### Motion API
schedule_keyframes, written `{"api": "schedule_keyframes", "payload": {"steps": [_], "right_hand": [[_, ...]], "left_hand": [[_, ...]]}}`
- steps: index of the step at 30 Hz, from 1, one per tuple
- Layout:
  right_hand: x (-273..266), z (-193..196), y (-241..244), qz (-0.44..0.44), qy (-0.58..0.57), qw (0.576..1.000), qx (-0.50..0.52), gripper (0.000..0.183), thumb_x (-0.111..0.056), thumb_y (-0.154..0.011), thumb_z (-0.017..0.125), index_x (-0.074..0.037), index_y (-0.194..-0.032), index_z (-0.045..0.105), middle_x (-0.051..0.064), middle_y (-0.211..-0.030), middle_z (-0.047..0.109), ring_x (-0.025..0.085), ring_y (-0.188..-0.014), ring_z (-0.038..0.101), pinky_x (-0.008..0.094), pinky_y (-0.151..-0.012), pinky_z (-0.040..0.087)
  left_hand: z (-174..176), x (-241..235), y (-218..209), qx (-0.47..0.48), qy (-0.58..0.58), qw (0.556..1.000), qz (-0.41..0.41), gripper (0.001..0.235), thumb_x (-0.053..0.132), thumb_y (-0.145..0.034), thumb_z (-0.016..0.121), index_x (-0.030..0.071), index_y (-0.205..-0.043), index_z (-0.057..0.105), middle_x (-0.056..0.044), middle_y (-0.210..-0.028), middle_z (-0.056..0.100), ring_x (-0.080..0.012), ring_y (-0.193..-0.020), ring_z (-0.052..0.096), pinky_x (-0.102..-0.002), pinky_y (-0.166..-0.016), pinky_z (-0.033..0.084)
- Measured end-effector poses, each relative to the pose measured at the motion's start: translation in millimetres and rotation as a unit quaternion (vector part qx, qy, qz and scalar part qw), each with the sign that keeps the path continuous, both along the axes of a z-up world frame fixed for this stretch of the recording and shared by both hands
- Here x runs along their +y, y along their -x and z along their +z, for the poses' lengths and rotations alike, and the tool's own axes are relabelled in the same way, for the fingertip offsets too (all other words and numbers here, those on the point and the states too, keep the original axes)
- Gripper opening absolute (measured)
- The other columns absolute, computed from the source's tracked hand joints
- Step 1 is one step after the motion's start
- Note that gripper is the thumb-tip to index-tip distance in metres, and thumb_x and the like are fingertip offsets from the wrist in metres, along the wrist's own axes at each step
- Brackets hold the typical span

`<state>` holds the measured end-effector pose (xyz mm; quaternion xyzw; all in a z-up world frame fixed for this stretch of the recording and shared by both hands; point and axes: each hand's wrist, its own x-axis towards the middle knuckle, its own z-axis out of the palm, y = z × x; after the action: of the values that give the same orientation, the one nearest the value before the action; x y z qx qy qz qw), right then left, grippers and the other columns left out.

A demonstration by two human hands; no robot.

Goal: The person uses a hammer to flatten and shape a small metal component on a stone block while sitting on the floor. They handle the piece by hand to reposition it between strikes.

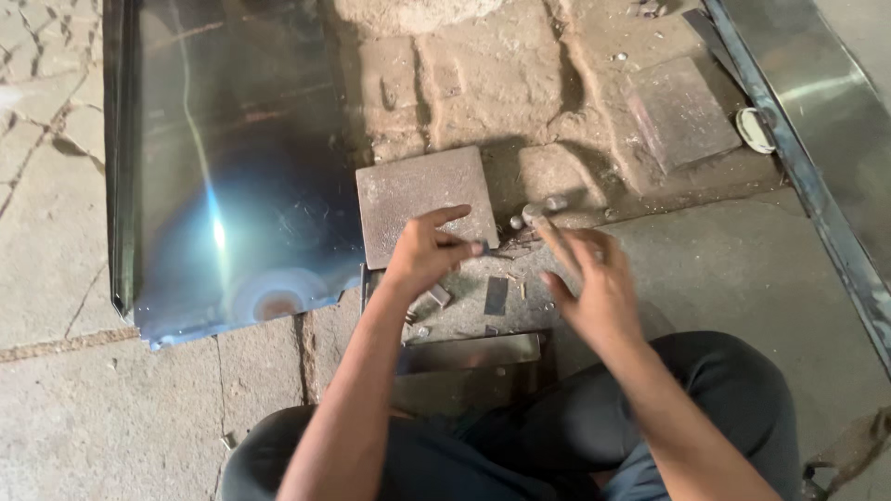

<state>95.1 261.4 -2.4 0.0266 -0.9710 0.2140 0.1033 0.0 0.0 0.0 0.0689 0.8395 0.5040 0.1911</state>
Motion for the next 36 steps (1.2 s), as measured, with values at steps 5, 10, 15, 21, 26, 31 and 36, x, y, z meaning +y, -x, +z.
{"api": "schedule_keyframes", "payload": {"steps": [5,10,15,21,26,31,36], "right_hand": [[-42,18,4,0.077,0.455,0.870,-0.175,0.031,-0.028,-0.092,0.072,-0.007,-0.113,0.077,0.003,-0.101,0.079,0.009,-0.078,0.070,0.027,-0.061,0.057],[-44,-3,9,0.067,0.414,0.869,-0.263,0.032,-0.037,-0.094,0.070,-0.008,-0.104,0.080,0.003,-0.080,0.076,0.010,-0.058,0.060,0.026,-0.051,0.047],[-48,-22,19,0.016,0.538,0.811,-0.229,0.031,-0.037,-0.098,0.069,-0.008,-0.100,0.077,0.000,-0.072,0.067,0.005,-0.059,0.057,0.026,-0.050,0.045],[-46,-18,21,0.029,0.344,0.938,0.035,0.026,-0.026,-0.101,0.071,-0.001,-0.102,0.076,0.008,-0.089,0.077,0.010,-0.077,0.072,0.024,-0.064,0.052],[-55,-6,19,0.015,0.351,0.936,0.004,0.020,-0.021,-0.097,0.072,-0.001,-0.099,0.074,0.009,-0.089,0.077,0.012,-0.075,0.073,0.024,-0.057,0.055],[-54,-7,17,0.022,0.349,0.937,-0.018,0.020,-0.022,-0.098,0.072,-0.002,-0.095,0.076,0.006,-0.080,0.076,0.011,-0.067,0.068,0.026,-0.056,0.050],[-50,-10,15,-0.048,0.410,0.889,-0.197,0.024,-0.027,-0.102,0.070,-0.004,-0.096,0.077,0.010,-0.071,0.067,0.015,-0.060,0.058,0.029,-0.054,0.042]], "left_hand": [[64,13,-67,0.036,0.066,0.997,0.027,0.109,0.024,-0.074,0.090,0.006,-0.160,0.025,-0.013,-0.085,0.081,-0.0161,-0.071,0.078,-0.030,-0.070,0.061],[69,13,-81,-0.022,-0.033,0.993,0.107,0.119,0.024,-0.070,0.088,0.004,-0.161,0.013,-0.014,-0.078,0.080,-0.0179,-0.061,0.072,-0.031,-0.059,0.058],[60,11,-63,-0.026,-0.092,0.993,0.068,0.089,0.026,-0.082,0.083,0.003,-0.155,0.037,-0.013,-0.082,0.081,-0.0139,-0.069,0.075,-0.027,-0.065,0.058],[55,16,-65,0.203,0.027,0.977,0.064,0.042,0.024,-0.081,0.083,0.014,-0.120,0.074,-0.006,-0.105,0.080,-0.0189,-0.079,0.078,-0.032,-0.070,0.061],[60,20,-75,0.374,0.088,0.923,-0.009,0.030,0.026,-0.084,0.083,0.016,-0.112,0.077,-0.003,-0.103,0.073,-0.0245,-0.089,0.073,-0.037,-0.075,0.060],[59,25,-77,0.436,0.121,0.891,-0.022,0.018,0.021,-0.086,0.080,0.016,-0.104,0.078,-0.001,-0.102,0.071,-0.0232,-0.095,0.071,-0.036,-0.078,0.058],[48,26,-76,0.412,0.134,0.901,-0.016,0.013,0.023,-0.088,0.079,0.015,-0.098,0.079,0.000,-0.097,0.070,-0.0201,-0.090,0.070,-0.034,-0.076,0.058]]}}
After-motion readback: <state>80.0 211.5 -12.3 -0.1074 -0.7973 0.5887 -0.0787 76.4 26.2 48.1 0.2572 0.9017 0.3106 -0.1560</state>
